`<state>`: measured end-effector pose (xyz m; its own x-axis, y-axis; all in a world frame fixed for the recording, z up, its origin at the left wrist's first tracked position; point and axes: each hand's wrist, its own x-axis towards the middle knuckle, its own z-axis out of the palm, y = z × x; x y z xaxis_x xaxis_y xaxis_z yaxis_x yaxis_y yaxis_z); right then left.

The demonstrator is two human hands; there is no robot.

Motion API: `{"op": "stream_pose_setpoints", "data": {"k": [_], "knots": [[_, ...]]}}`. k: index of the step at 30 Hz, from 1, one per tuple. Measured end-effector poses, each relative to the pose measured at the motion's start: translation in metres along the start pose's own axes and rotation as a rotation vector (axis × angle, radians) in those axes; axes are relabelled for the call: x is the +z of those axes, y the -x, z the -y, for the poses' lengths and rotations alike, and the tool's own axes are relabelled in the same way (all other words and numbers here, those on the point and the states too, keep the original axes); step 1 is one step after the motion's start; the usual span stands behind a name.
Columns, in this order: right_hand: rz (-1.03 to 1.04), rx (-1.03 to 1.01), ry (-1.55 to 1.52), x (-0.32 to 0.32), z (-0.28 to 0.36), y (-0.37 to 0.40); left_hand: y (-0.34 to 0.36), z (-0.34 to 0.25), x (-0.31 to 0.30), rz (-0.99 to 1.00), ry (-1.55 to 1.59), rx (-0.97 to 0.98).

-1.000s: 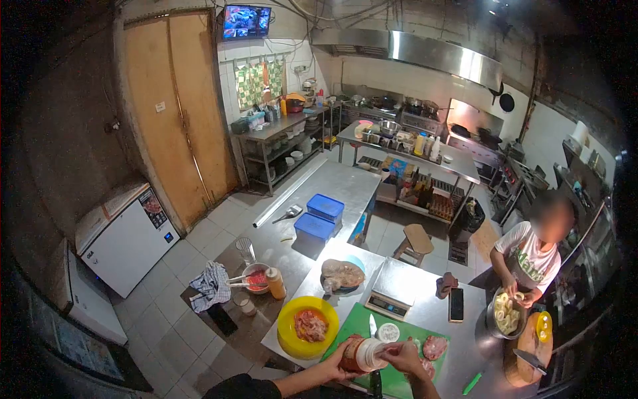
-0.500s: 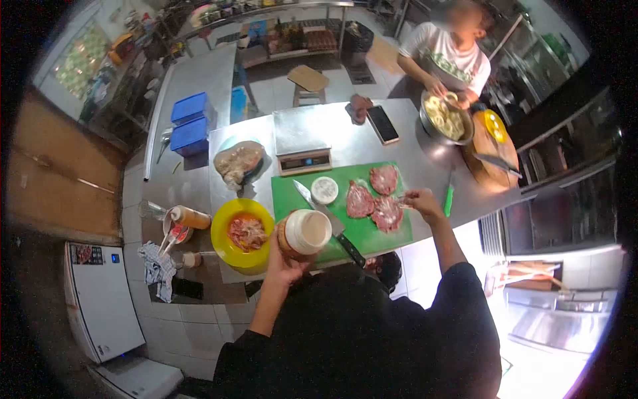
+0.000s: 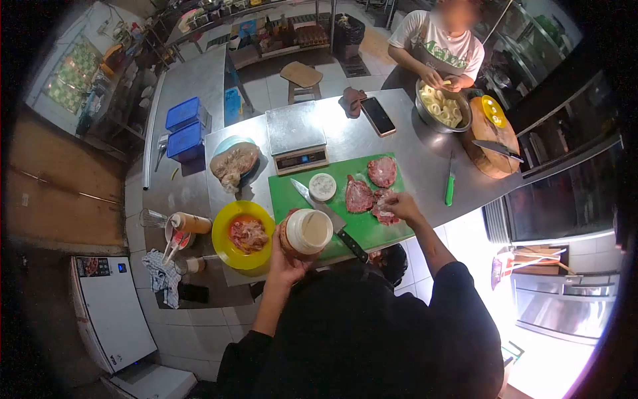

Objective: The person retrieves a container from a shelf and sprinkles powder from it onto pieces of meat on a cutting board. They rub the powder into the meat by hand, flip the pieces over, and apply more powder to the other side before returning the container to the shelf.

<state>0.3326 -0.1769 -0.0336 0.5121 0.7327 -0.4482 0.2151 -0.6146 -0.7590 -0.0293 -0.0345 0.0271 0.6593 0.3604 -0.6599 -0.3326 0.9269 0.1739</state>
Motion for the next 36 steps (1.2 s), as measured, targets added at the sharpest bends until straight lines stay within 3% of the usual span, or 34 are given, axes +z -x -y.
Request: {"op": "stream_pose_setpoints", "data": {"k": [2,12,14,19,21,23,26,29,36], "knots": [[-0.056,-0.106,0.150,0.004,-0.014,-0.009,-0.001,-0.002,-0.007,0.005,0.033,-0.030],[-0.021,-0.165,0.217,-0.001,0.008,0.015,0.003,0.001,-0.006,0.007,0.040,-0.033],[-0.155,-0.242,0.314,0.003,-0.019,0.002,-0.001,0.001,-0.012,0.021,0.038,-0.032],[-0.130,-0.237,0.236,0.007,-0.005,0.001,0.004,0.003,0.000,0.035,0.075,-0.045],[-0.088,-0.257,0.156,0.004,0.006,0.007,0.004,0.003,-0.001,-0.078,0.062,-0.047],[-0.077,-0.255,0.427,-0.004,0.011,0.014,0.001,0.003,-0.008,-0.046,0.041,-0.037],[-0.152,-0.347,0.541,-0.012,-0.028,-0.002,0.004,0.003,-0.012,-0.014,0.058,-0.038],[-0.294,-0.342,0.592,-0.023,-0.047,-0.009,0.004,0.002,-0.016,-0.036,0.083,-0.046],[-0.215,-0.261,0.514,-0.023,-0.022,-0.023,0.005,0.002,-0.009,-0.050,0.077,-0.052]]}}
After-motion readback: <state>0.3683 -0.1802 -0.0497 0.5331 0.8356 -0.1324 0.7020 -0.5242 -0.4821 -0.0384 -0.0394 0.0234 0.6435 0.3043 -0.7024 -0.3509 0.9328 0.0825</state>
